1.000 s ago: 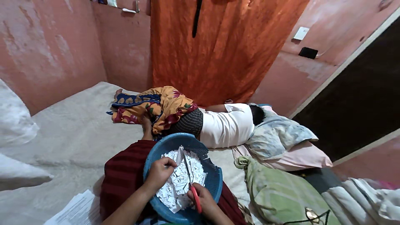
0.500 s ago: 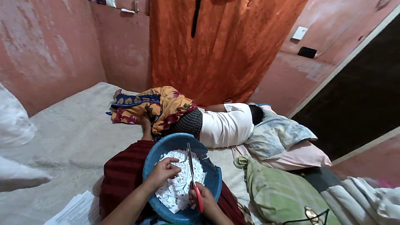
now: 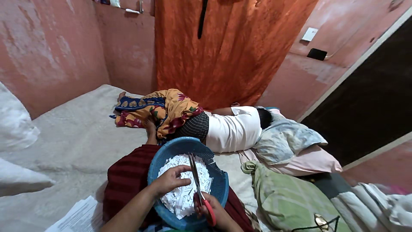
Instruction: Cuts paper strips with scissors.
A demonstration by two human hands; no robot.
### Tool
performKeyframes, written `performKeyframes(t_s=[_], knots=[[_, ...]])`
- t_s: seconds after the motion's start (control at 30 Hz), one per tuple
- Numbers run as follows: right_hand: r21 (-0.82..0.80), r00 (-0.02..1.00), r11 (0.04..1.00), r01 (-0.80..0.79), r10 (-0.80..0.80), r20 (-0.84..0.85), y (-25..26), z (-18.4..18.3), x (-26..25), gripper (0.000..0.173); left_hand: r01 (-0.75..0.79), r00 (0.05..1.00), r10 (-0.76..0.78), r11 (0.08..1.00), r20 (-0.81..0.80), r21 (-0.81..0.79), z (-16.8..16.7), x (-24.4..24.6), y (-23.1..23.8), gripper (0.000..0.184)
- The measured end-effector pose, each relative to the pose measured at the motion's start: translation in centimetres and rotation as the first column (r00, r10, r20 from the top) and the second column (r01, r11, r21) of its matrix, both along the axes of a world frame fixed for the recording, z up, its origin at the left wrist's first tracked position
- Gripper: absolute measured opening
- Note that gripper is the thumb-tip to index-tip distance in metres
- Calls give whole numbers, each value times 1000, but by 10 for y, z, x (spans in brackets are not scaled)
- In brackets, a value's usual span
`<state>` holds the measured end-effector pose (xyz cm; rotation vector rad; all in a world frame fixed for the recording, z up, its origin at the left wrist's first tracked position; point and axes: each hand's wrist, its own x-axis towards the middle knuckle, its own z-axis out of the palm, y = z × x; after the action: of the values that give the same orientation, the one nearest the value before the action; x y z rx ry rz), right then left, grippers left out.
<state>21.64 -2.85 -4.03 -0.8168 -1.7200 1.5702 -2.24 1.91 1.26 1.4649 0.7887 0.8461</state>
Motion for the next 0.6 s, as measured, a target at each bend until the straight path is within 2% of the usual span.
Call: performKeyframes(t_s=[0.13, 0.17, 0.23, 0.27, 0.33, 0.37, 0.43, 0.53, 0.6], knots=[[6, 999, 1000, -6, 6, -41, 0, 0, -1, 59, 55, 996, -53, 998, 72, -37, -3, -2, 1, 26], [6, 999, 1000, -7, 8, -46, 0, 0, -1, 57, 56, 994, -52, 997, 93, -49, -3, -2, 0, 23], [9, 999, 1000, -13, 13, -49, 0, -1, -1, 56, 16, 997, -13, 999, 70, -51, -3, 1, 0, 30], [11, 999, 1000, -15, 15, -46, 0, -1, -1, 55, -25, 1000, 25, 999, 6, -37, -3, 2, 1, 36], [10, 999, 1000, -5, 6, -53, 0, -2, -3, 54, -75, 962, 75, 997, -261, 9, 4, 5, 4, 43], [2, 999, 1000, 9, -9, -52, 0, -1, -3, 52, -53, 901, 65, 998, -430, 39, 9, 7, 6, 44], [-21, 997, 999, 38, -39, -59, -2, 0, -4, 52, 76, 719, 11, 993, -695, 94, 14, 15, 6, 43], [-31, 996, 997, 66, -68, -56, -2, 1, -5, 52, 276, 457, -62, 958, -887, 75, 6, 30, -4, 49], [-38, 996, 997, 71, -73, -49, -3, 1, -5, 51, 331, 325, -83, 943, -942, 31, -1, 38, -14, 53]])
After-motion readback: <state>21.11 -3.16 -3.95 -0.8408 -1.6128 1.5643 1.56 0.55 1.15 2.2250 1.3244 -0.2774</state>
